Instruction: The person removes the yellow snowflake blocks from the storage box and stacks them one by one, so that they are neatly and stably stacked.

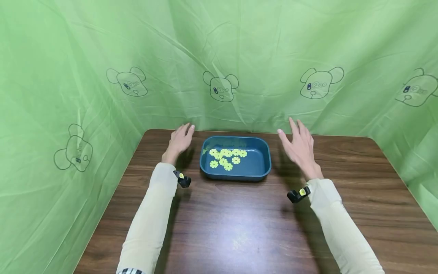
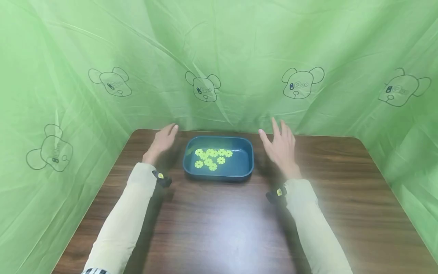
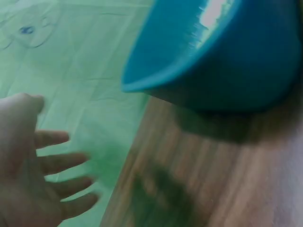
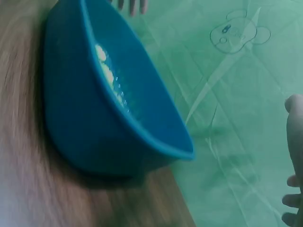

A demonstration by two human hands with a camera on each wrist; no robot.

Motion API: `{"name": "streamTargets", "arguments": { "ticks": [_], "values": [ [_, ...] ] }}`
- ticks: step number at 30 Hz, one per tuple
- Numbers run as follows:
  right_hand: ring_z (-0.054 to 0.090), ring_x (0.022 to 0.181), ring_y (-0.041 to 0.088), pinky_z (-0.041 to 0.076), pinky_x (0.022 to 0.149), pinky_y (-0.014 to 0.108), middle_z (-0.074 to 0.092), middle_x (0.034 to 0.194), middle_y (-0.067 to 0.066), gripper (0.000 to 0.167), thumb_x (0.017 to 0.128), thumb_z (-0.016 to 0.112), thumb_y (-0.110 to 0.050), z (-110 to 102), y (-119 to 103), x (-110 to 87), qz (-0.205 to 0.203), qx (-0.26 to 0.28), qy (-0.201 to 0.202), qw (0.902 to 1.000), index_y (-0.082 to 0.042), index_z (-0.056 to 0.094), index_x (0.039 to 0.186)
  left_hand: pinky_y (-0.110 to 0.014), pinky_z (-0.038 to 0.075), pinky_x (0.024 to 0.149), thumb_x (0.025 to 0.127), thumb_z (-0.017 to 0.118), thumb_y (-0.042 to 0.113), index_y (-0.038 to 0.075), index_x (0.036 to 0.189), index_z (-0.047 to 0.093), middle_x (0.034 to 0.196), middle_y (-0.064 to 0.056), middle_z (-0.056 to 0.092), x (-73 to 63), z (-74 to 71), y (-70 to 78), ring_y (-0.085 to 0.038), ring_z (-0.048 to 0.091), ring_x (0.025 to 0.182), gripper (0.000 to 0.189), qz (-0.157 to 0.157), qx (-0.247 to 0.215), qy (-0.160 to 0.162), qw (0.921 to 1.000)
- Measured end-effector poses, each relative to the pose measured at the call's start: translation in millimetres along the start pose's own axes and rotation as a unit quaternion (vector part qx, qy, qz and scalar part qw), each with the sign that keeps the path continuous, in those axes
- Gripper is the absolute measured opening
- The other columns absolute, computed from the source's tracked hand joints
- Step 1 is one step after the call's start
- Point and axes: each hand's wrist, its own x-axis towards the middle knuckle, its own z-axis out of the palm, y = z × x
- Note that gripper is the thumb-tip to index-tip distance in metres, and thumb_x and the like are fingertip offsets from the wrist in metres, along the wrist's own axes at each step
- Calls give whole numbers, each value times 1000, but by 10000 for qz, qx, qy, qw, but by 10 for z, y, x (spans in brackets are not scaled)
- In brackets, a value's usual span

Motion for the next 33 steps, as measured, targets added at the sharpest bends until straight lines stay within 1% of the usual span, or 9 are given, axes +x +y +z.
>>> {"name": "streamTargets", "arguments": {
  "ticks": [1,3,5,7,11,14,18,23,33],
  "values": [
    [15,144,39,11,112,63,17,158,15,73,94,34,-64,3,-34,14,-41,239,74,9997,-24,20,153,-58,20,114,98,23,62,20,152,23,155,-14,27,9,-26,4,-39,20,143,68,-68,-380,-227,9990],
    [26,139,37,21,111,59,28,153,16,70,94,41,-60,3,-111,31,-73,718,163,9973,-19,29,150,-53,33,110,102,29,49,10,146,34,144,-21,42,30,-67,12,-39,40,133,59,-253,-1217,-734,9895],
    [34,135,35,29,108,55,35,148,15,67,94,46,-56,19,-177,53,-92,1118,161,9936,-14,35,146,-50,42,104,105,34,34,3,140,38,133,-27,50,49,-86,6,-40,51,121,47,-427,-1805,-1243,9747],
    [40,130,34,35,105,51,41,144,15,66,94,50,-53,55,-239,66,-115,1497,-27,9887,-12,38,144,-51,45,101,105,36,19,-4,136,39,125,-32,52,44,-82,16,-44,55,113,39,-544,-2203,-1731,9584],
    [46,125,34,41,102,49,46,139,16,65,93,55,-49,203,-375,62,-67,2138,-601,9750,-11,38,142,-53,44,101,103,40,10,-8,133,41,112,-28,55,20,-24,52,-38,62,100,35,-600,-2291,-2362,9424],
    [50,123,33,41,102,48,49,137,16,65,93,56,-50,353,-473,41,-16,2318,-941,9682,-11,39,142,-52,45,100,101,48,12,-5,128,44,105,-21,57,13,20,89,-27,64,88,33,-718,-2357,-2561,9347],
    [51,122,29,42,101,46,52,134,14,63,93,54,-51,543,-550,12,42,2343,-1243,9642,-12,41,140,-50,47,98,97,55,13,-2,127,45,98,-15,57,4,59,138,-19,62,78,35,-798,-2268,-2620,9346],
    [51,121,27,44,99,46,52,132,11,61,93,55,-52,717,-595,-9,147,2358,-1502,9600,-12,43,138,-44,53,91,95,57,6,-3,125,43,88,-8,55,5,100,166,-16,58,73,35,-859,-2213,-2587,9363],
    [52,118,32,47,94,47,49,135,18,51,97,56,-34,923,-588,-23,291,1885,-1965,9618,-4,44,136,-34,55,82,95,56,5,1,111,43,88,-9,52,-18,111,215,-15,55,73,21,-1081,-2185,-2470,9379]
  ]
}}
